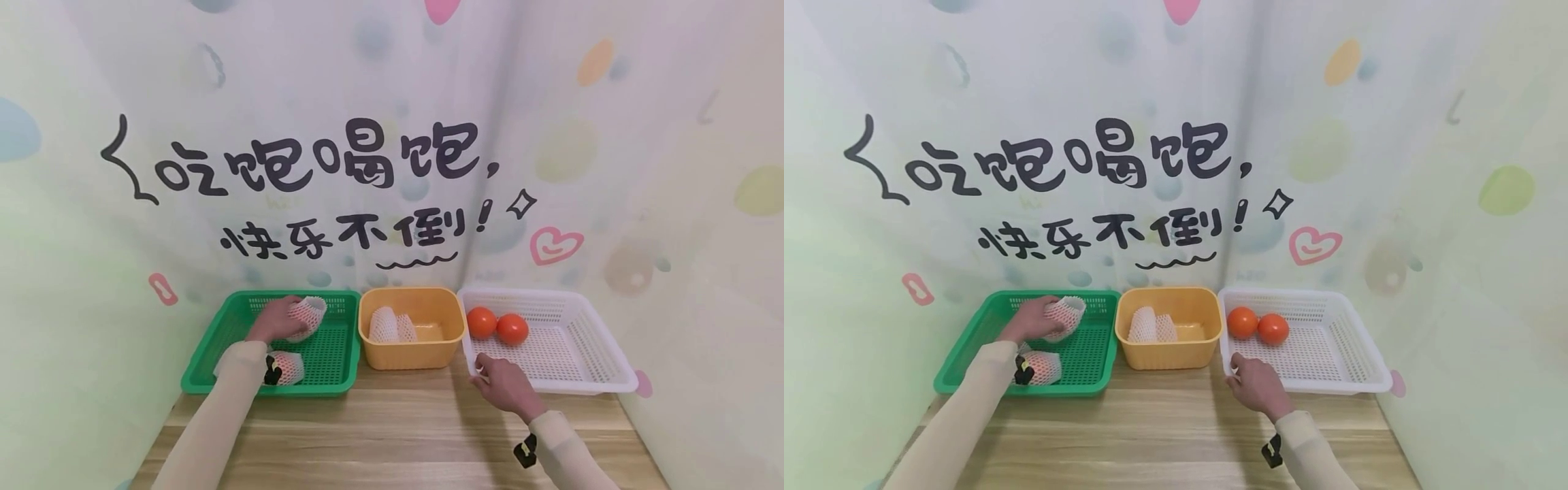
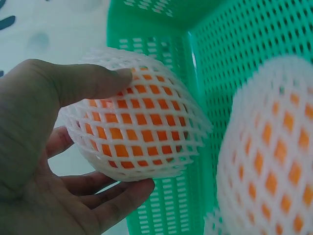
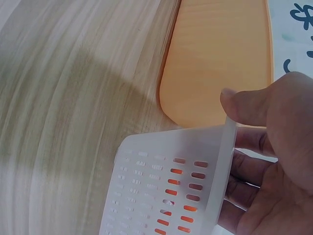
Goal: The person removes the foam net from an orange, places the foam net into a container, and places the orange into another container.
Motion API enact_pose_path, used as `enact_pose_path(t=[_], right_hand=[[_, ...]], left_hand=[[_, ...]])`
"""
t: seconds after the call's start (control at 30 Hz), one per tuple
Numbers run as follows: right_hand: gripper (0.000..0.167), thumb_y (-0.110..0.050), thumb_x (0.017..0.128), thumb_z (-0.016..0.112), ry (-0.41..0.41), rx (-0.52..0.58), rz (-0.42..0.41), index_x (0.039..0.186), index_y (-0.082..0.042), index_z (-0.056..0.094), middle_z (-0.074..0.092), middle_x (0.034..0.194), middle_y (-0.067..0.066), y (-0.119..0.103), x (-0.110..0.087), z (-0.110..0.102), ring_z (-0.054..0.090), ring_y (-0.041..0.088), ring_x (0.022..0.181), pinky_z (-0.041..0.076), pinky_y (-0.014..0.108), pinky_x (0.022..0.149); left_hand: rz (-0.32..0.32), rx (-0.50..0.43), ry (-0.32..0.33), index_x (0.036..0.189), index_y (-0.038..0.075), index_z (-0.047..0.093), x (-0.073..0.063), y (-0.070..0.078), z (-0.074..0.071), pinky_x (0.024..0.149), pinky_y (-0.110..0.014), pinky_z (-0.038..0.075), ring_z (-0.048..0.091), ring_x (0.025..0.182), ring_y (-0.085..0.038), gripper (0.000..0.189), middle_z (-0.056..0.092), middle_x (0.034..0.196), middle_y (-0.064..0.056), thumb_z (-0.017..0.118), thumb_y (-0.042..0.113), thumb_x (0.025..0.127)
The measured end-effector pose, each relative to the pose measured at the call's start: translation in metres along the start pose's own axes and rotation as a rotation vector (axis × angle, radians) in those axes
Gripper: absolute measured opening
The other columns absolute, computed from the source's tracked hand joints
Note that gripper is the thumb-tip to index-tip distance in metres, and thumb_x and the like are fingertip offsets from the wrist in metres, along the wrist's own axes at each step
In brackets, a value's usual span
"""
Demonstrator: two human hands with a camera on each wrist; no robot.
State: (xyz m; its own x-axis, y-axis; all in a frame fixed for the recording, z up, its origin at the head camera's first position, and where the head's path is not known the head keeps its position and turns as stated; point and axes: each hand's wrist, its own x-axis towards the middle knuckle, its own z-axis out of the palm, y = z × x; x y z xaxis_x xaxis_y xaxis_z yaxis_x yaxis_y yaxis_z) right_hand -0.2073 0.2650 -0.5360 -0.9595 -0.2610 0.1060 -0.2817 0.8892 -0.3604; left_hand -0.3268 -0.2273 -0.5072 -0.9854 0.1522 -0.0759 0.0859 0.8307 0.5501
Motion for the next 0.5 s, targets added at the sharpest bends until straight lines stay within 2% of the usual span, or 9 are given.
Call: enact_pose_path(t=[0.23,0.5], right_hand=[[0.019,-0.021,0.089,0.077,0.005,-0.003,0.015,0.092,-0.013,0.061,0.062,0.072,-0.002,0.001,-0.001,0.001,0.052,0.012,0.062,0.043,0.031,0.054],[0.020,-0.023,0.089,0.078,0.020,-0.010,0.011,0.093,-0.013,0.062,0.062,0.072,-0.004,0.003,0.000,0.004,0.051,0.011,0.061,0.043,0.031,0.054]], left_hand=[[-0.002,-0.131,0.046,0.150,0.007,0.047,-0.009,0.019,0.011,0.097,-0.058,0.054,0.060,0.125,-0.043,0.072,0.057,0.144,-0.024,0.074,0.039,0.091],[0.007,-0.239,0.099,0.150,0.013,0.049,-0.028,0.049,0.020,0.101,-0.056,0.053,0.060,0.127,-0.038,0.074,0.058,0.146,-0.019,0.073,0.049,0.090]])
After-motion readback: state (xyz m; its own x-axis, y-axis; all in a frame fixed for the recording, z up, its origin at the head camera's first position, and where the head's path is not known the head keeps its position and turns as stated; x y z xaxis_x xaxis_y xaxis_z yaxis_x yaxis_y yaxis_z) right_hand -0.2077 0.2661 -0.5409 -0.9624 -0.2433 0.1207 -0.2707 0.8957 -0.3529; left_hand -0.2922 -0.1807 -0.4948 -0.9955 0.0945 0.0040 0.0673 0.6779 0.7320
